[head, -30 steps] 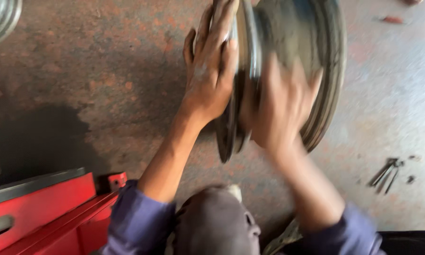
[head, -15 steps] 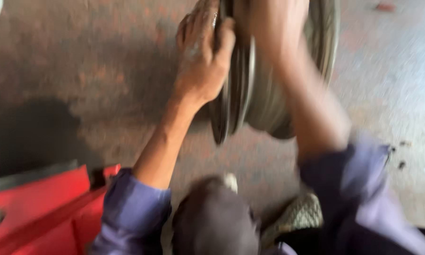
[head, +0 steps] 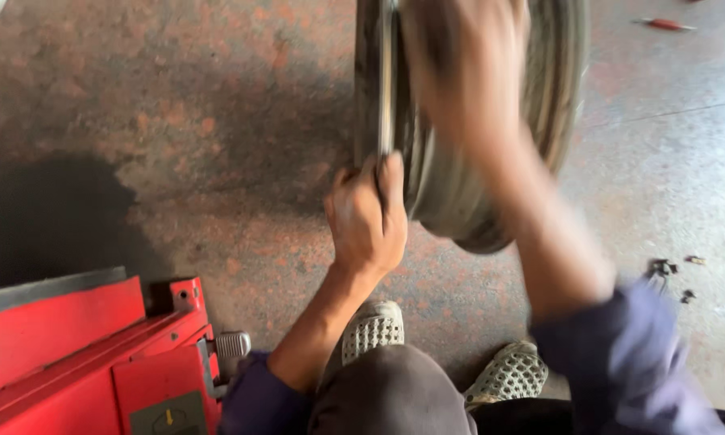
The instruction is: The person sands the outer and inner edges of a metal wheel rim using a piece of sandpaper, rotating the rim by hand on the floor.
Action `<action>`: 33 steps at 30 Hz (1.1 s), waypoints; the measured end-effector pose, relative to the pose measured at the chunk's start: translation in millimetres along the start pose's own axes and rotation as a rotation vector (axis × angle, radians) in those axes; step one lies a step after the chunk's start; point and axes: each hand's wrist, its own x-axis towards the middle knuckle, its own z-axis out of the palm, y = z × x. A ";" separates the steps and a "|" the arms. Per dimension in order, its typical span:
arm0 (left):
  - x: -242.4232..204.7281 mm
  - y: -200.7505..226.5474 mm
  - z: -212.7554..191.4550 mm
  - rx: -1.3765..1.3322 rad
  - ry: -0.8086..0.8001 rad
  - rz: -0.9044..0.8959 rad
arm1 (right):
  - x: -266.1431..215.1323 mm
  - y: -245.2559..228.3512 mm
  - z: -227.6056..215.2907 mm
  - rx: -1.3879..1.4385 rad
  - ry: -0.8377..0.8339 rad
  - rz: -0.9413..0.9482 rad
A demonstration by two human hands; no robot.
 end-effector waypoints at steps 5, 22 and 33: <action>49.4 29.2 -26.5 -0.451 -0.089 -0.532 | -88.8 -104.9 -26.0 -0.116 0.009 0.160; 139.8 -42.9 26.4 -0.201 -0.025 0.178 | -57.5 -61.7 1.8 -0.394 0.110 0.001; 137.1 -34.4 23.0 -0.517 -0.011 0.185 | -3.5 -4.2 23.2 -0.513 0.059 -0.030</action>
